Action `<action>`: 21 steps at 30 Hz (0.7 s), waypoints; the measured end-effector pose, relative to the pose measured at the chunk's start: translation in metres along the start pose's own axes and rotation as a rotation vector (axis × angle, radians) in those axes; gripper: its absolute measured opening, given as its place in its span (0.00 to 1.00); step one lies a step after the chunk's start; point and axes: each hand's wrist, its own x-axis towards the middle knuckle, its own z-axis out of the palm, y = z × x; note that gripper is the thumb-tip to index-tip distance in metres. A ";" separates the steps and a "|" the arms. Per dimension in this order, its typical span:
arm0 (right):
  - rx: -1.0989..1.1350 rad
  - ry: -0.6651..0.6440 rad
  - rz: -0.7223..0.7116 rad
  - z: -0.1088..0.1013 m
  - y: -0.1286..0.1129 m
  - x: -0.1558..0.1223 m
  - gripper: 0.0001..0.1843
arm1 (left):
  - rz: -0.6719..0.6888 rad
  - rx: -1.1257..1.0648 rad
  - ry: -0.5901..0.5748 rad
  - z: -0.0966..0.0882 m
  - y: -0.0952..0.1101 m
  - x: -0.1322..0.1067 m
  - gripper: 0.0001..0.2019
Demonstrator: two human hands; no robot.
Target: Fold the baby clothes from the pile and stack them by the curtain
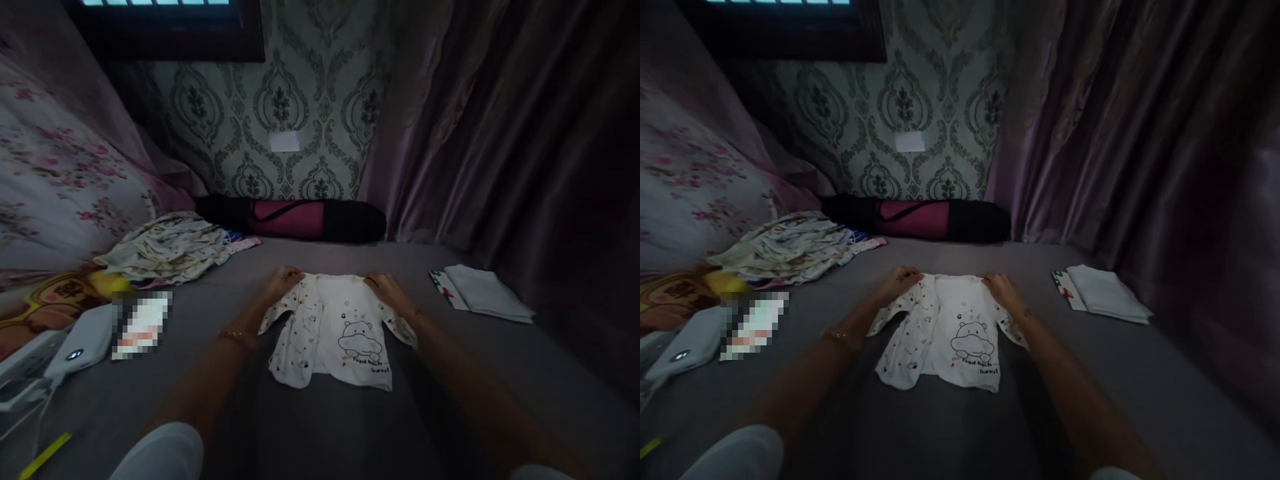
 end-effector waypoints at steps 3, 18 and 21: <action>-0.095 0.011 -0.015 0.013 0.003 0.006 0.21 | -0.022 0.100 -0.013 0.007 -0.014 0.011 0.23; -0.160 -0.079 -0.069 0.029 0.021 0.053 0.21 | -0.049 0.346 -0.101 0.022 -0.042 0.064 0.21; -0.153 -0.101 -0.095 0.031 0.027 0.063 0.20 | 0.006 0.432 -0.112 0.019 -0.037 0.071 0.18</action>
